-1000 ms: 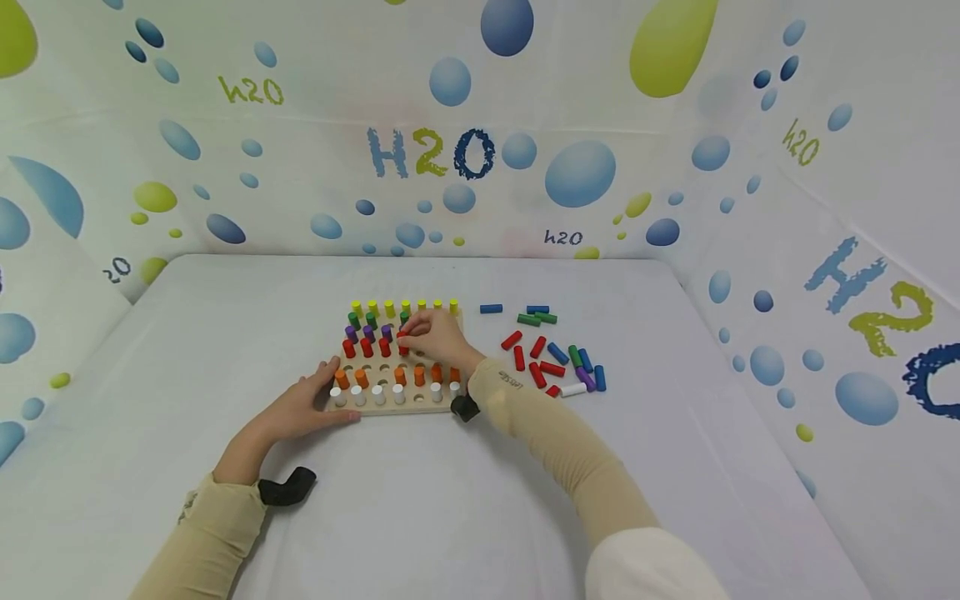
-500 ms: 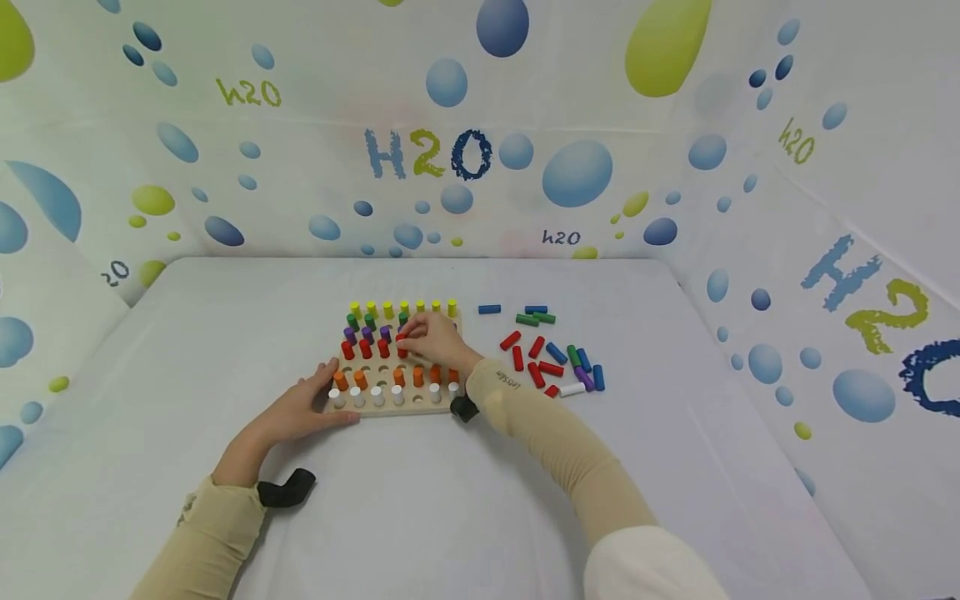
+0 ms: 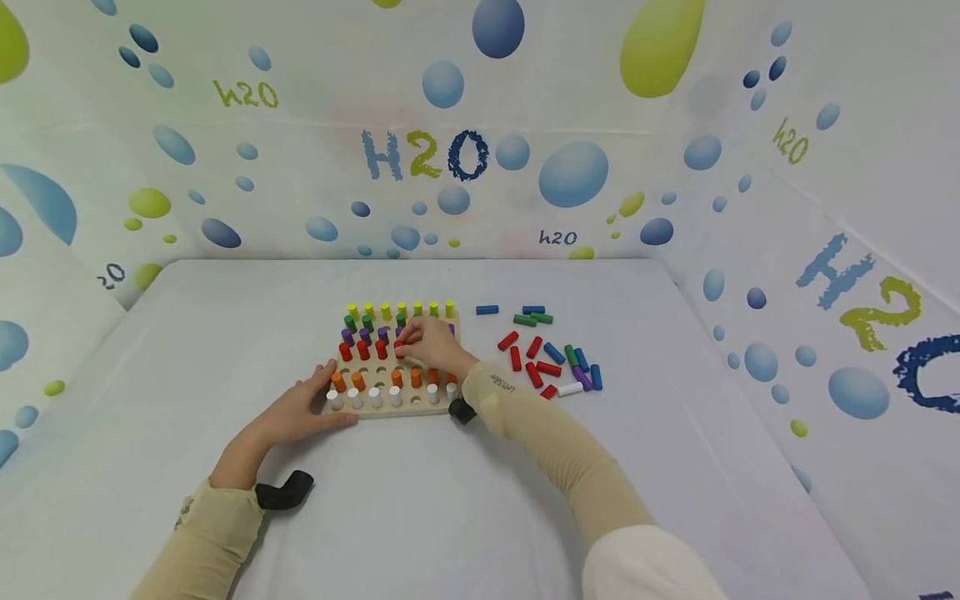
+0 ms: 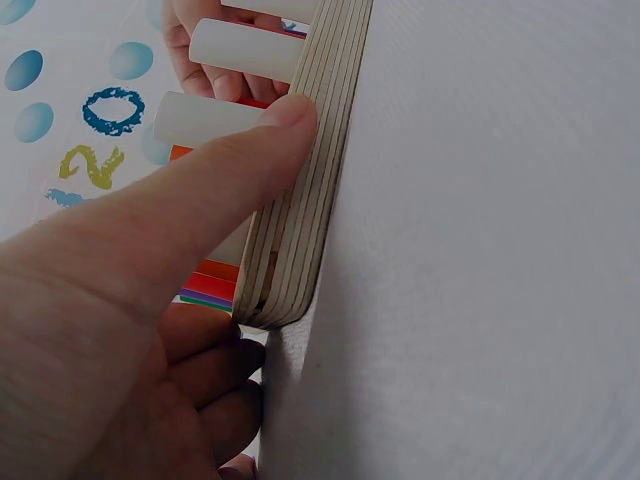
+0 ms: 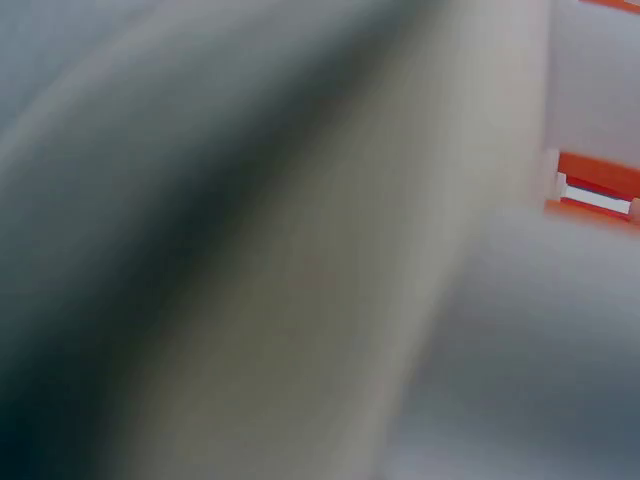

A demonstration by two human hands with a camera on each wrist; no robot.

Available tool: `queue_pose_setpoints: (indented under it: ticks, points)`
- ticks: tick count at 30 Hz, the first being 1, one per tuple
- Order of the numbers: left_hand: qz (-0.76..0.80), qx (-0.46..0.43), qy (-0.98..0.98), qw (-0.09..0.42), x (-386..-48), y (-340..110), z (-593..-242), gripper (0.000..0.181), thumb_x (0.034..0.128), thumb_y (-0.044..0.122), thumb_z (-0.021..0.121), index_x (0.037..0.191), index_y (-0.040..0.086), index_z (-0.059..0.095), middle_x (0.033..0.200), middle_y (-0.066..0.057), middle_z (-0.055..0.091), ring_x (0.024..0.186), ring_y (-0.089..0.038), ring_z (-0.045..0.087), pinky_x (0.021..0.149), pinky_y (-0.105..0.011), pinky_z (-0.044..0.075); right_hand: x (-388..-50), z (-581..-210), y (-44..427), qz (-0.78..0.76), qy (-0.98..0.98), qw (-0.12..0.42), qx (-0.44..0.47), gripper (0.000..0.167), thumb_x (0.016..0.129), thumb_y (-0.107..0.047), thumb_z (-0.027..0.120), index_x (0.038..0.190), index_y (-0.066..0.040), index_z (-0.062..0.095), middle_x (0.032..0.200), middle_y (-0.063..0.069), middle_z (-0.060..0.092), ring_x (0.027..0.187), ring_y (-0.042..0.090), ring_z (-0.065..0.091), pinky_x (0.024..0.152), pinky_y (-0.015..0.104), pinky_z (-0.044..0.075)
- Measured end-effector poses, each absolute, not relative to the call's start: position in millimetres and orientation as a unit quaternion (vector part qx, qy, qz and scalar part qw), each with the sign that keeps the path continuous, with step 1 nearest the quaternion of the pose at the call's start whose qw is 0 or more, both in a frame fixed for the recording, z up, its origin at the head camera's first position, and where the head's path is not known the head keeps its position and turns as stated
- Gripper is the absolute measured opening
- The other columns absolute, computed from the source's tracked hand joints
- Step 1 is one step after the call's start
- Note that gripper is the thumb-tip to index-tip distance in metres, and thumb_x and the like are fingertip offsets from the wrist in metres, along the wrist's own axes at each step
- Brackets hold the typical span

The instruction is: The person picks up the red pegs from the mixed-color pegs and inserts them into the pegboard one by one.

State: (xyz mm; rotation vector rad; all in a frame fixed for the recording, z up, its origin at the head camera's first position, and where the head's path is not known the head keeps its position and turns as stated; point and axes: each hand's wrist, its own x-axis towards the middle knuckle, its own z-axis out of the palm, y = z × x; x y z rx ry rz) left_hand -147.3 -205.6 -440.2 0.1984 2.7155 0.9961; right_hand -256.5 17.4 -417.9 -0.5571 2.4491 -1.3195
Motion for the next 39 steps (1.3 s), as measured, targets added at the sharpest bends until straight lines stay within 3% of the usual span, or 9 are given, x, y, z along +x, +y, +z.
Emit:
queue_pose_setpoints:
  ticks: [12,17,25,39]
  points:
    - [0.339,0.067,0.930,0.122,-146,-206,-441,0.107,0.0741,0.052,0.069,0.145,-0.001,0.008,0.150,-0.023,0.007,0.136,-0.041,0.002,0.107,-0.057,0.004,-252,-412,30,-0.464,0.848,0.136,-0.217,0.024,0.084,-0.015,0.067,0.106,-0.006,0.064,0.101,0.005,0.066,0.093,0.016,0.062,0.077,0.025,0.052]
    - [0.344,0.070,0.928,0.122,-146,-206,-443,0.108,0.0735,0.052,0.069,0.145,-0.001,0.008,0.149,-0.023,0.007,0.136,-0.041,0.002,0.107,-0.057,0.003,-251,-404,39,-0.452,0.859,0.113,-0.214,0.022,0.084,-0.016,0.067,0.104,-0.008,0.066,0.099,0.003,0.067,0.090,0.013,0.062,0.079,0.024,0.051]
    - [0.344,0.072,0.929,0.113,-146,-205,-442,0.107,0.0736,0.050,0.070,0.145,-0.002,0.009,0.149,-0.023,0.008,0.136,-0.041,0.003,0.108,-0.056,0.003,-254,-393,59,-0.458,0.855,0.106,-0.219,0.028,0.084,-0.014,0.067,0.109,-0.001,0.063,0.102,0.008,0.066,0.094,0.017,0.062,0.083,0.026,0.051]
    - [0.339,0.073,0.931,0.112,-147,-206,-443,0.107,0.0737,0.050,0.070,0.145,-0.002,0.009,0.150,-0.023,0.008,0.136,-0.040,0.003,0.108,-0.055,0.003,-265,-390,109,-0.456,0.868,0.083,-0.177,0.033,0.085,-0.016,0.066,0.114,0.000,0.061,0.107,0.012,0.065,0.097,0.021,0.063,0.086,0.030,0.050]
